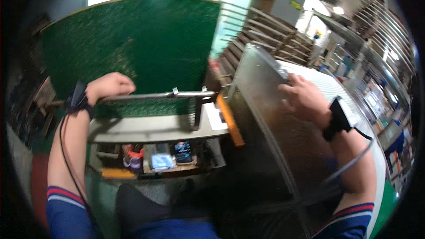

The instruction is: Manually sorting and placing printed circuit board (PCB) panels into industrial racks.

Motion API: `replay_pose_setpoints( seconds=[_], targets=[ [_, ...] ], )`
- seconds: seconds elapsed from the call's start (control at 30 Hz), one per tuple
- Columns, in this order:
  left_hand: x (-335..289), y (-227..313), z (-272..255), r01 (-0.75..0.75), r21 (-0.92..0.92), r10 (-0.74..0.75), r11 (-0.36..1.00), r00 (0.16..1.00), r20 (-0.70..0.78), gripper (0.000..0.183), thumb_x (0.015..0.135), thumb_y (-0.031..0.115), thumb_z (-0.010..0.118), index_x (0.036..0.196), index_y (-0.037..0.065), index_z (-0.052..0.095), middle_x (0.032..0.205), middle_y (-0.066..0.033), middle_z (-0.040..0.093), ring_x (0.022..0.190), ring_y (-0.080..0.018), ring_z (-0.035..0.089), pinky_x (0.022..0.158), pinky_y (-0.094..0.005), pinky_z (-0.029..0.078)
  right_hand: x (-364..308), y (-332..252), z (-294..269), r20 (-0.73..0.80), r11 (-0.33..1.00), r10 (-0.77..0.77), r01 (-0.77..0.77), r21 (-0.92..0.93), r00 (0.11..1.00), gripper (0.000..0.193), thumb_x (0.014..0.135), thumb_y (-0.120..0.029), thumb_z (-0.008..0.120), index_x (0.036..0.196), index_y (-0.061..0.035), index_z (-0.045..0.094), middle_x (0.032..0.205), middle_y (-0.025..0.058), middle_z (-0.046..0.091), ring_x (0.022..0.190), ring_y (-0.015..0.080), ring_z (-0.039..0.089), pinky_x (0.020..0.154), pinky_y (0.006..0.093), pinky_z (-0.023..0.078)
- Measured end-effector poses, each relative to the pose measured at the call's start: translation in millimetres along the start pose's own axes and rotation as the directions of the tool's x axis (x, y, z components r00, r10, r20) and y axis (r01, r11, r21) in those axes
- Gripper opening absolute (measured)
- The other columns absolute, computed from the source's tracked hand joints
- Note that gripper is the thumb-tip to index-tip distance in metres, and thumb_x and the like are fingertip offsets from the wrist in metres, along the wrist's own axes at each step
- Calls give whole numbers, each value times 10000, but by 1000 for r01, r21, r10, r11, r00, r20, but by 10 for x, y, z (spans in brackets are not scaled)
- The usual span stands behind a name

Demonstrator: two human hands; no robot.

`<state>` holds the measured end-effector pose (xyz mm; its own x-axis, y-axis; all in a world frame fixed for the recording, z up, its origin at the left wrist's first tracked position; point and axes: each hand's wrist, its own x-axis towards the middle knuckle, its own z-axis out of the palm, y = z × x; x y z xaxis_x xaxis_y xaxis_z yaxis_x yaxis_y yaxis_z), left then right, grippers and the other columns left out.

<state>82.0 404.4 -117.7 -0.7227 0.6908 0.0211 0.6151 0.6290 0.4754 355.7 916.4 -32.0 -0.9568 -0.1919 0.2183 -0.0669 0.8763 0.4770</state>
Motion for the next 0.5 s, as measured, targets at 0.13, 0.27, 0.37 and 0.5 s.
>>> replay_pose_setpoints(
  seconds=[0.13, 0.27, 0.37, 0.5],
  targets=[
    [-38, 136, -20, 66, -6, -65, 998, 998, 20, 318, 968, 278, 659, 1152, 35, 752, 1037, -95, 779, 956, -188, 708, 898, -345, 541, -29, 29, -111, -99, 953, 50, -18, 301, 994, 319, 877, -193, 712, 1144, -21, 686, 1183, 191, 618, 1137, 395, 603, 1005, 468, 499],
    [-7, 90, 16, 74, 45, -74, 996, 997, 7, 329, 970, 289, 663, 1160, 35, 751, 1037, -98, 781, 956, -180, 707, 897, -342, 539, 39, 48, -107, -39, 931, 62, -43, 363, 997, 312, 884, -165, 700, 1155, -11, 688, 1210, 191, 620, 1163, 391, 602, 1011, 446, 497],
    [-32, 82, 16, 101, 14, -101, 995, 995, 23, 347, 973, 307, 662, 1174, 39, 751, 1059, -98, 782, 971, -183, 707, 910, -345, 539, 32, -167, -299, -13, 989, 15, -13, 144, 1000, 318, 892, -200, 711, 1169, -46, 680, 1209, 165, 616, 1162, 366, 610, 996, 445, 502],
    [-2, 13, 24, 109, 0, -109, 994, 993, 43, 335, 990, 286, 646, 1178, 26, 744, 1082, -100, 779, 998, -181, 705, 935, -336, 535, 50, -205, -275, 22, 996, 49, -50, 70, 999, 300, 901, -232, 710, 1159, -83, 680, 1210, 134, 615, 1164, 339, 617, 995, 439, 502]
  ],
)
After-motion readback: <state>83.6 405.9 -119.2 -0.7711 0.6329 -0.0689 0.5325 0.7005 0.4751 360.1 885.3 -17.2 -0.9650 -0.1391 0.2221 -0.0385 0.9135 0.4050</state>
